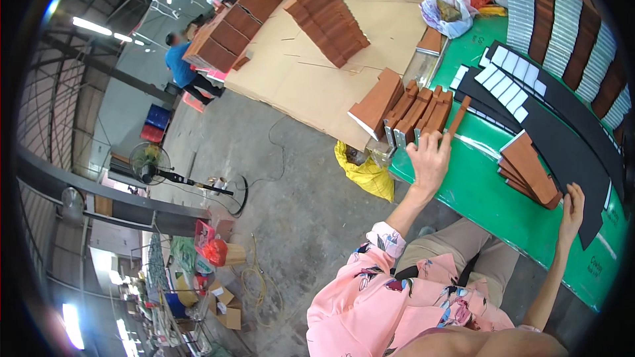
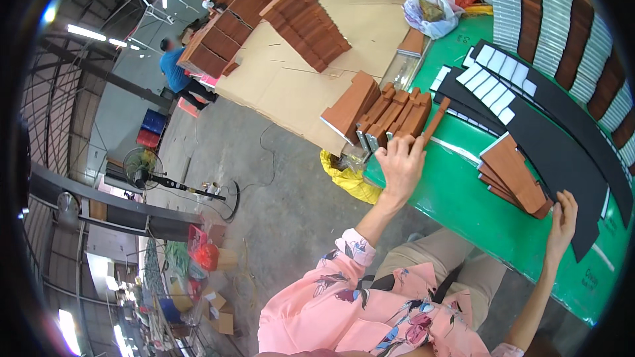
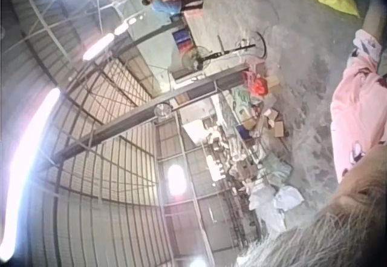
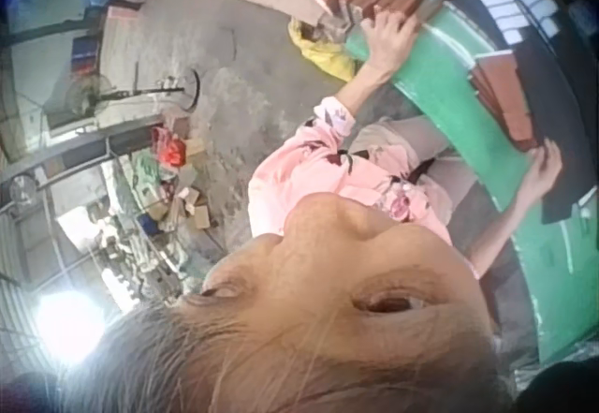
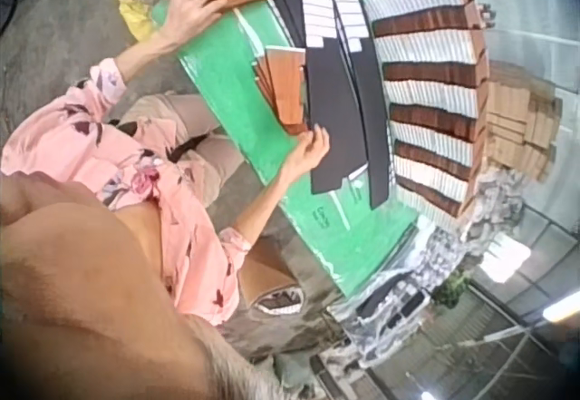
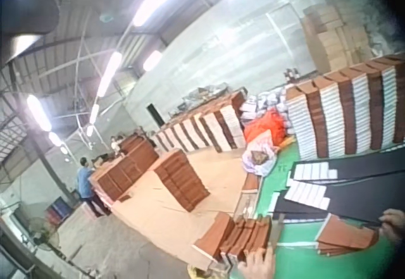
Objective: Applying black adhesive strips and metal clips to rectangular wooden blocks.
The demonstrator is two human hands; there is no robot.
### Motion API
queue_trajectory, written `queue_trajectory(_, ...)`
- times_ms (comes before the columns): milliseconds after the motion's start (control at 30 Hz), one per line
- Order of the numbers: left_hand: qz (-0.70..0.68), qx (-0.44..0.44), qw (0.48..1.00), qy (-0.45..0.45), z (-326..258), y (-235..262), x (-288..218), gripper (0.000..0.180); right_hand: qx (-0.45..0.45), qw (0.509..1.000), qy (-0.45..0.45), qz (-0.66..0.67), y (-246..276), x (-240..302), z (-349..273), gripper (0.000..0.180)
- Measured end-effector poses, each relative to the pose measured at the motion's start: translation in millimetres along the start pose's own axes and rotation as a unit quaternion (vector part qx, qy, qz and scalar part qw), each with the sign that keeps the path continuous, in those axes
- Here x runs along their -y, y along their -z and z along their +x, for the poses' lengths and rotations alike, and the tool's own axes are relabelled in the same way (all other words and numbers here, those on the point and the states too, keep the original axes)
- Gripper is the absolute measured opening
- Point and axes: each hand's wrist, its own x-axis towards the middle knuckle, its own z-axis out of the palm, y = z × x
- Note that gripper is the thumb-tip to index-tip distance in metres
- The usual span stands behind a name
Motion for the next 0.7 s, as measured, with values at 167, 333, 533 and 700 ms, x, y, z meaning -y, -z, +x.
queue_trajectory(167, -0.101, -0.056, 0.992, -0.039, 7.9, 5.3, 2.2, 0.035, -0.054, 0.997, -0.010, 0.058, 16.2, 0.5, -11.8, 0.021)
queue_trajectory(333, -0.192, -0.092, 0.977, -0.004, 11.1, 44.7, -1.7, 0.034, -0.074, 0.995, 0.024, 0.064, 29.2, 14.7, -29.7, 0.019)
queue_trajectory(533, -0.317, -0.100, 0.941, -0.065, -13.6, 92.3, -17.9, 0.038, 0.030, 0.964, 0.251, -0.080, -13.5, 107.9, -55.1, 0.028)
queue_trajectory(700, -0.456, 0.003, 0.881, -0.124, -42.8, 90.8, -52.9, 0.035, 0.082, 0.934, 0.307, -0.163, -29.3, 146.3, -71.4, 0.039)
